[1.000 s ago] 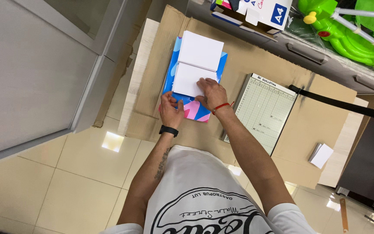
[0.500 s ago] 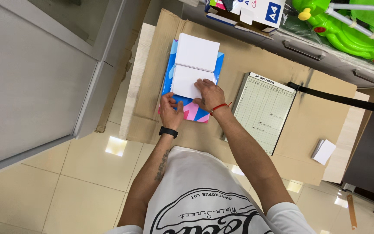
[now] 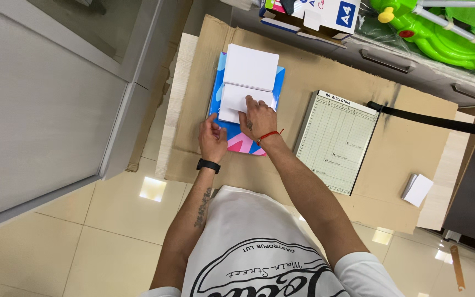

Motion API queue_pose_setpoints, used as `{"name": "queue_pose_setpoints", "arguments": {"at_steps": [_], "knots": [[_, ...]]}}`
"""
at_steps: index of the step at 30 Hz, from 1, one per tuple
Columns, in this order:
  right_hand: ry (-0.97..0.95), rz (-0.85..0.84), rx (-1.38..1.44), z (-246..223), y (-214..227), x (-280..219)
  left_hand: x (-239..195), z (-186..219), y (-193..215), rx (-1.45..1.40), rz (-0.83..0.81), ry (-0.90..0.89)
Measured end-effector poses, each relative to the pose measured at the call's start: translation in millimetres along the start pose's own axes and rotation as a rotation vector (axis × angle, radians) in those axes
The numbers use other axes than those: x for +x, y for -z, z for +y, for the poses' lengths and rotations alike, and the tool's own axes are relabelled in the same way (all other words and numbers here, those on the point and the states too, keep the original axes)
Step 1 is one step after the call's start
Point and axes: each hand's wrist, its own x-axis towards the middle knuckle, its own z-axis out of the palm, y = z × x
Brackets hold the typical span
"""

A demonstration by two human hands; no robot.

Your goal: The person repeatedly picks up sheets of paper from a stack, aligns them on a paper cutter, and cuts them into smaller pieces using the cutter's blade. The cut pieces are stacked on the table.

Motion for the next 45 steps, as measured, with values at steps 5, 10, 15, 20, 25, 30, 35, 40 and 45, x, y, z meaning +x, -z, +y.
{"name": "queue_pose_setpoints", "arguments": {"at_steps": [5, 10, 15, 20, 25, 30, 35, 40, 45], "knots": [[-0.051, -0.094, 0.071, 3, 13, 3, 3, 10, -3, -0.021, 0.003, 0.021], [-0.084, -0.218, 0.120, 3, 31, 8, 11, 18, -6, -0.030, 0.051, 0.047], [-0.110, -0.353, 0.139, 3, 46, 10, 15, 31, -6, -0.182, 0.054, 0.108], [-0.124, -0.354, 0.137, 6, 39, 13, 19, 18, -16, -0.212, 0.073, 0.119], [-0.121, -0.345, 0.128, 10, 31, 15, 20, 18, -18, -0.257, 0.094, 0.110], [-0.131, -0.358, 0.134, 9, 37, 16, 19, 32, -16, -0.305, 0.092, 0.134], [-0.129, -0.365, 0.150, 10, 41, 20, 19, 31, -18, -0.312, 0.098, 0.144], [-0.113, -0.373, 0.158, 14, 40, 21, 19, 24, -22, -0.321, 0.114, 0.143], [-0.128, -0.366, 0.184, 14, 40, 21, 17, 30, -18, -0.314, 0.114, 0.132]]}}
